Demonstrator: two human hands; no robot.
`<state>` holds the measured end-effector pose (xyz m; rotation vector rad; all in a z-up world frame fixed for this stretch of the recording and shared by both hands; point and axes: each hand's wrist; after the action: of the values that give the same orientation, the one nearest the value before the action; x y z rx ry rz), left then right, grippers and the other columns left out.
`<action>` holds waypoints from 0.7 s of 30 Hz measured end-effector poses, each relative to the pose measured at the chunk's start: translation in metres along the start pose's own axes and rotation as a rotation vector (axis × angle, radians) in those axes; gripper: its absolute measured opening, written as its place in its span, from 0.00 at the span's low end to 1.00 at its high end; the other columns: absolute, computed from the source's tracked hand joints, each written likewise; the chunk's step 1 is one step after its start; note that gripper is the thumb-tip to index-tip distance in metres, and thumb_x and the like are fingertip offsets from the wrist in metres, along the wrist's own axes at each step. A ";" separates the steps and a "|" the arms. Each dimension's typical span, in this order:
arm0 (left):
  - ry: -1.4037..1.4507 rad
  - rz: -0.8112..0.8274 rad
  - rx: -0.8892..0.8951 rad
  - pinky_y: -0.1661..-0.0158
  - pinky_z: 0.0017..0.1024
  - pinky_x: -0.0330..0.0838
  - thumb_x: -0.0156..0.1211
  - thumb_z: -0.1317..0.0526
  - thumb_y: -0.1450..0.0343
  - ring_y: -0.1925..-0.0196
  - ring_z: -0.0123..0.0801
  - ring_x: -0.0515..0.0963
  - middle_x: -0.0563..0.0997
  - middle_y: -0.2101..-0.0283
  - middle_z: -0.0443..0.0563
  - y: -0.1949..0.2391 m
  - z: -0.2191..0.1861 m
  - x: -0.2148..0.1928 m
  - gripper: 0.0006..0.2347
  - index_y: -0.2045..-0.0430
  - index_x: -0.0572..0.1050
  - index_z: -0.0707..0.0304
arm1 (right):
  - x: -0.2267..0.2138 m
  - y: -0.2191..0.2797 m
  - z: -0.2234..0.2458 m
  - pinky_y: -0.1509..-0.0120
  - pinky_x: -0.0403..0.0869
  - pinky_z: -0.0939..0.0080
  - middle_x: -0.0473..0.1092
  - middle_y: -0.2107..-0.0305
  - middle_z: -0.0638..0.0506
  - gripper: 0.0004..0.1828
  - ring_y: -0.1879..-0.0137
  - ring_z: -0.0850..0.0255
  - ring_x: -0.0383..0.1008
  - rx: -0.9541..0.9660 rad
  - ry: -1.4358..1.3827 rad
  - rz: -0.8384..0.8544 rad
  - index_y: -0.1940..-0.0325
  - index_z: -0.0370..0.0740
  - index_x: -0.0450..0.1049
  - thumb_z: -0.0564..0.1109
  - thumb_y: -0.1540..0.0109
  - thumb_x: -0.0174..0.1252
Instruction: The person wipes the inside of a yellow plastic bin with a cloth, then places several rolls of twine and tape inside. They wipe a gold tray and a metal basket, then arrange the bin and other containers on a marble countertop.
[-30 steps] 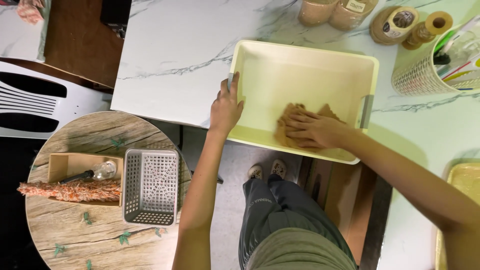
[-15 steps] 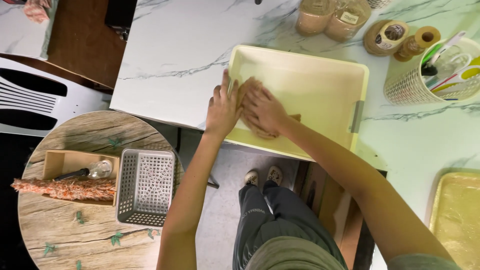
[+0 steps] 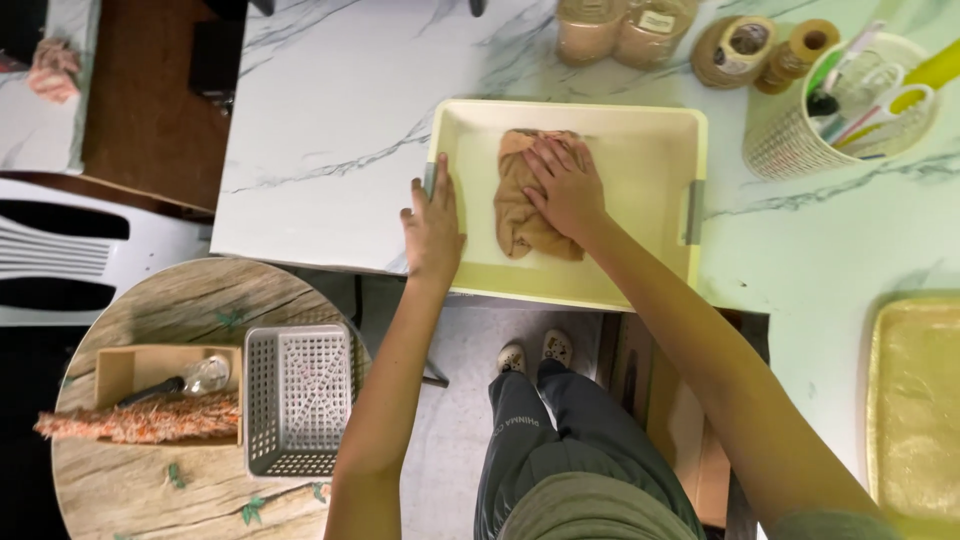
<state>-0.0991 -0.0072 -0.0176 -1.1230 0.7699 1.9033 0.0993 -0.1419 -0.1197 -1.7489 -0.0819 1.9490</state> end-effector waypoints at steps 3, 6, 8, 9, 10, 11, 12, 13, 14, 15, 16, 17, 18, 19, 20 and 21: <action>0.052 0.021 -0.032 0.52 0.43 0.79 0.68 0.42 0.36 0.32 0.52 0.61 0.36 0.22 0.52 -0.002 -0.002 0.000 0.44 0.28 0.55 0.65 | -0.003 0.029 -0.026 0.19 0.44 0.33 0.60 0.28 0.48 0.33 0.21 0.54 0.55 0.116 0.119 0.044 0.25 0.45 0.64 0.59 0.32 0.53; 0.128 0.051 -0.051 0.52 0.44 0.79 0.66 0.42 0.33 0.34 0.52 0.62 0.35 0.21 0.48 -0.003 -0.003 0.005 0.42 0.28 0.54 0.65 | -0.012 0.050 -0.042 0.19 0.34 0.28 0.57 0.26 0.46 0.35 0.20 0.52 0.52 0.268 0.292 0.172 0.22 0.46 0.61 0.64 0.29 0.46; 0.158 0.037 -0.049 0.53 0.44 0.80 0.65 0.43 0.32 0.34 0.54 0.62 0.35 0.21 0.48 -0.004 -0.004 0.011 0.42 0.27 0.54 0.67 | -0.022 0.051 -0.048 0.22 0.30 0.28 0.55 0.27 0.40 0.36 0.21 0.45 0.50 0.337 0.445 0.269 0.23 0.47 0.59 0.66 0.30 0.42; 0.188 0.028 -0.054 0.54 0.43 0.80 0.64 0.43 0.30 0.34 0.55 0.63 0.35 0.21 0.48 -0.005 -0.003 0.014 0.41 0.27 0.54 0.68 | -0.026 0.051 -0.051 0.26 0.27 0.28 0.52 0.28 0.34 0.37 0.23 0.39 0.48 0.398 0.592 0.368 0.23 0.48 0.56 0.69 0.31 0.38; 0.188 0.023 -0.049 0.54 0.43 0.80 0.64 0.43 0.30 0.34 0.55 0.63 0.35 0.21 0.48 -0.005 -0.004 0.016 0.41 0.27 0.54 0.68 | -0.026 0.052 -0.052 0.26 0.27 0.28 0.52 0.28 0.34 0.37 0.23 0.39 0.48 0.405 0.595 0.366 0.23 0.48 0.56 0.69 0.31 0.38; 0.194 0.007 -0.061 0.52 0.44 0.80 0.64 0.44 0.31 0.33 0.55 0.61 0.34 0.21 0.47 -0.005 -0.004 0.018 0.40 0.27 0.54 0.67 | -0.025 0.052 -0.053 0.24 0.26 0.29 0.51 0.27 0.31 0.39 0.22 0.37 0.47 0.429 0.641 0.420 0.22 0.45 0.54 0.69 0.31 0.36; 0.203 -0.013 -0.076 0.51 0.46 0.79 0.64 0.45 0.31 0.31 0.56 0.59 0.33 0.21 0.46 -0.006 -0.005 0.019 0.40 0.27 0.54 0.67 | -0.025 0.051 -0.056 0.23 0.25 0.30 0.49 0.27 0.29 0.41 0.22 0.35 0.45 0.452 0.690 0.471 0.21 0.42 0.52 0.69 0.30 0.34; 0.205 -0.021 -0.072 0.51 0.46 0.79 0.64 0.45 0.31 0.31 0.56 0.59 0.33 0.21 0.46 -0.007 -0.007 0.018 0.40 0.27 0.54 0.67 | -0.030 0.051 -0.056 0.23 0.25 0.30 0.49 0.27 0.29 0.41 0.22 0.35 0.45 0.458 0.695 0.466 0.21 0.42 0.52 0.69 0.30 0.34; 0.173 -0.047 -0.089 0.49 0.49 0.78 0.63 0.44 0.32 0.29 0.57 0.57 0.33 0.23 0.46 -0.007 -0.007 0.017 0.40 0.28 0.54 0.65 | -0.032 0.052 -0.054 0.22 0.26 0.31 0.51 0.29 0.26 0.44 0.22 0.35 0.46 0.428 0.664 0.504 0.22 0.36 0.52 0.70 0.31 0.35; 0.141 -0.072 -0.105 0.47 0.52 0.77 0.63 0.44 0.32 0.28 0.58 0.54 0.33 0.24 0.46 -0.008 -0.008 0.016 0.40 0.29 0.54 0.64 | -0.035 0.052 -0.052 0.21 0.27 0.32 0.52 0.30 0.23 0.47 0.22 0.36 0.46 0.398 0.633 0.541 0.22 0.30 0.51 0.70 0.31 0.36; 0.137 -0.072 -0.098 0.47 0.52 0.77 0.63 0.44 0.32 0.28 0.58 0.54 0.33 0.24 0.46 -0.008 -0.007 0.015 0.40 0.29 0.54 0.64 | -0.034 0.063 -0.051 0.21 0.27 0.32 0.52 0.30 0.23 0.47 0.22 0.36 0.46 0.405 0.629 0.542 0.22 0.30 0.51 0.70 0.31 0.36; 0.192 -0.036 -0.105 0.48 0.52 0.77 0.62 0.45 0.31 0.27 0.60 0.53 0.32 0.23 0.46 -0.009 -0.007 0.015 0.39 0.28 0.53 0.64 | -0.032 0.074 -0.050 0.20 0.29 0.33 0.54 0.31 0.22 0.47 0.21 0.35 0.47 0.361 0.604 0.561 0.22 0.26 0.51 0.70 0.30 0.36; 0.248 0.000 -0.110 0.48 0.51 0.77 0.62 0.45 0.30 0.26 0.62 0.52 0.31 0.22 0.46 -0.010 -0.008 0.015 0.39 0.27 0.52 0.65 | -0.031 0.086 -0.050 0.18 0.31 0.34 0.55 0.32 0.22 0.48 0.21 0.34 0.48 0.318 0.581 0.581 0.23 0.22 0.52 0.69 0.28 0.37; 0.246 0.000 -0.102 0.48 0.51 0.77 0.62 0.45 0.30 0.26 0.62 0.52 0.31 0.22 0.46 -0.010 -0.006 0.014 0.39 0.27 0.52 0.65 | -0.032 0.098 -0.043 0.18 0.31 0.34 0.55 0.32 0.22 0.48 0.21 0.34 0.48 0.327 0.578 0.583 0.23 0.22 0.52 0.69 0.28 0.37; 0.263 -0.001 -0.111 0.49 0.52 0.77 0.62 0.45 0.30 0.27 0.63 0.52 0.31 0.23 0.46 -0.011 -0.007 0.013 0.39 0.28 0.52 0.65 | -0.034 0.110 -0.038 0.19 0.33 0.34 0.54 0.31 0.21 0.48 0.21 0.33 0.47 0.292 0.587 0.598 0.23 0.22 0.51 0.69 0.29 0.38; 0.281 -0.003 -0.120 0.49 0.52 0.78 0.61 0.45 0.30 0.27 0.64 0.52 0.31 0.23 0.47 -0.012 -0.007 0.012 0.39 0.28 0.52 0.66 | -0.037 0.122 -0.033 0.20 0.35 0.34 0.53 0.31 0.20 0.48 0.21 0.32 0.47 0.256 0.594 0.612 0.24 0.23 0.51 0.70 0.31 0.39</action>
<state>-0.0897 -0.0032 -0.0325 -1.4873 0.8123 1.8311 0.0917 -0.2722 -0.1371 -2.2520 0.9621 1.5981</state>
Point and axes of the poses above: each hand's wrist, its own y-axis away from the middle knuckle, its own x-axis out of the palm, z = x × y
